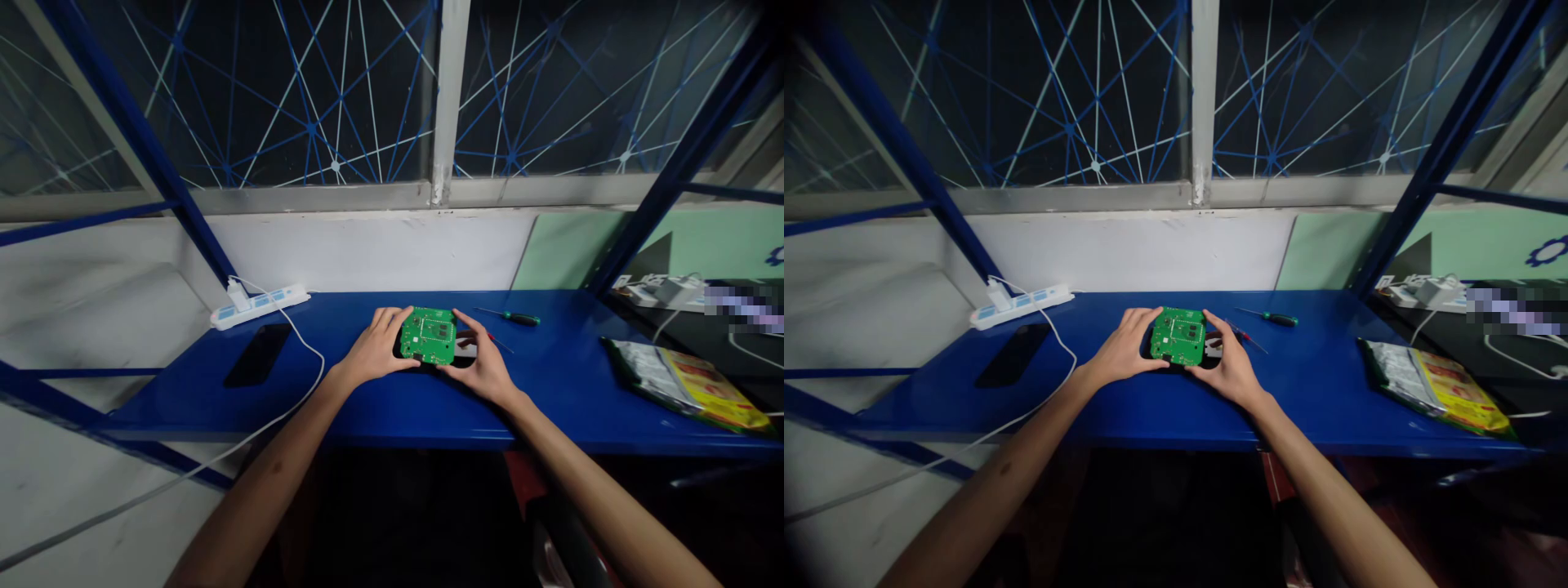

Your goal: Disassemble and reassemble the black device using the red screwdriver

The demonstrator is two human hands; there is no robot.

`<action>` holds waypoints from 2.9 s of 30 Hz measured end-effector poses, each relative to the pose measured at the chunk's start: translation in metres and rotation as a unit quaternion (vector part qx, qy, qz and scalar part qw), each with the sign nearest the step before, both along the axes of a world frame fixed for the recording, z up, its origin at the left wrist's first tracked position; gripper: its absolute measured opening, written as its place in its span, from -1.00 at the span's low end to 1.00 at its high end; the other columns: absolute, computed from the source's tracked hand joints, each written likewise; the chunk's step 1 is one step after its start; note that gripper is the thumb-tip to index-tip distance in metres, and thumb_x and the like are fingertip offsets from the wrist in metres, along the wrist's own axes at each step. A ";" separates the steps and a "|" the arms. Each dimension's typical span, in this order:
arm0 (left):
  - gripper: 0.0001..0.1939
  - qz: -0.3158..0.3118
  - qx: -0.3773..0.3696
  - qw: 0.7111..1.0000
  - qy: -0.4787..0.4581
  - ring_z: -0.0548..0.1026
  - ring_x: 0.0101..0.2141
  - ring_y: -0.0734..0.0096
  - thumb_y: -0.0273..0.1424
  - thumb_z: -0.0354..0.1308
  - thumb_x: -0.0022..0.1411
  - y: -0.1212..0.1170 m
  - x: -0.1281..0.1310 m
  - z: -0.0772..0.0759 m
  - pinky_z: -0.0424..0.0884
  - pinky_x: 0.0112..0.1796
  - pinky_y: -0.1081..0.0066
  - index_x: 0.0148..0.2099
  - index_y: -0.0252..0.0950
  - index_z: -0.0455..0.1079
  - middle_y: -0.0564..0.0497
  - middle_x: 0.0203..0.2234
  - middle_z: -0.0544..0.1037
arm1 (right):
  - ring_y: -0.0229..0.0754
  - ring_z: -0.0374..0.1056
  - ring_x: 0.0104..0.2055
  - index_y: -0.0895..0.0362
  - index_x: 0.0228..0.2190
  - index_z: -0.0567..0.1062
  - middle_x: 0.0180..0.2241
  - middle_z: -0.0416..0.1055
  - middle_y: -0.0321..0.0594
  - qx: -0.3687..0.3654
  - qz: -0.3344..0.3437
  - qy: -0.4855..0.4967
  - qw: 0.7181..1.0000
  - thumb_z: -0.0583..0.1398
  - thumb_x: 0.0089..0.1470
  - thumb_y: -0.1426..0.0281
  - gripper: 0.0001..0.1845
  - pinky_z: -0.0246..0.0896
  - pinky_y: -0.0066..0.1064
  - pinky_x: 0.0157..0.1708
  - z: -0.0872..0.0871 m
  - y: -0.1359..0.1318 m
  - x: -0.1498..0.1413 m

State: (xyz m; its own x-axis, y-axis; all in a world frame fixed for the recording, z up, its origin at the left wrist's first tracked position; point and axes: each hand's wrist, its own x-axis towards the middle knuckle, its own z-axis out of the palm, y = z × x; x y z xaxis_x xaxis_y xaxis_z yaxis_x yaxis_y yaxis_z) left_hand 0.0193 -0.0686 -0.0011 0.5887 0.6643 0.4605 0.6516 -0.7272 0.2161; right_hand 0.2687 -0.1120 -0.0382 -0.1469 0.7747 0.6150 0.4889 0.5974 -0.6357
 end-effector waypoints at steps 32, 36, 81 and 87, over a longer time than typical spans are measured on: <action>0.07 -0.100 -0.177 0.967 -0.157 0.13 0.28 -0.21 -0.08 0.56 -0.23 -0.007 0.033 -0.014 0.09 0.27 -0.18 0.30 -0.14 0.19 -0.21 0.26 0.12 | 0.23 0.08 0.37 0.04 0.10 0.21 0.34 0.08 0.16 -0.004 0.153 0.007 0.988 0.12 0.04 -0.25 -0.19 0.08 0.14 0.26 -0.002 -0.003 -0.005; 0.12 -0.109 -0.220 0.936 -0.251 0.23 0.26 -0.13 -0.07 0.54 -0.15 -0.007 0.032 -0.027 0.21 0.23 -0.13 0.37 -0.15 0.07 -0.20 0.27 0.18 | 0.24 -0.07 0.43 0.02 0.17 0.15 0.41 -0.13 0.18 -0.004 0.162 -0.034 0.986 0.25 -0.03 -0.18 -0.10 0.03 0.15 0.28 0.001 -0.005 -0.008; 0.31 -0.065 -0.169 0.980 -0.076 0.06 0.34 -0.15 -0.17 0.51 -0.04 -0.013 0.004 -0.005 0.12 0.28 -0.17 0.48 -0.06 -0.36 -0.20 0.37 0.04 | 0.19 0.02 0.36 -0.01 0.25 0.05 0.27 0.02 0.06 0.051 0.104 -0.038 0.993 0.40 -0.11 0.26 -0.01 0.06 0.16 0.30 -0.001 -0.004 -0.005; 0.36 -0.049 -0.128 0.985 -0.106 0.11 0.32 -0.12 -0.20 0.57 -0.14 -0.011 0.004 -0.018 0.13 0.27 -0.13 0.47 0.00 -0.31 -0.15 0.35 0.12 | 0.23 -0.07 0.40 0.04 0.32 -0.05 0.32 -0.08 0.12 0.034 0.077 -0.092 0.992 0.37 -0.07 0.26 0.06 0.03 0.17 0.31 -0.005 -0.002 -0.004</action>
State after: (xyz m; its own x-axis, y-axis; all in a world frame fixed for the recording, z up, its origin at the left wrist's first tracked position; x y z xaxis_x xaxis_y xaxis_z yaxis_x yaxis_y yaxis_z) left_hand 0.0232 -0.0797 -0.0191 0.5640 0.7200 0.4044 0.5022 -0.6877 0.5243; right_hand 0.2643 -0.1140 -0.0430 -0.3749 0.6919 0.6170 0.4927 0.7125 -0.4996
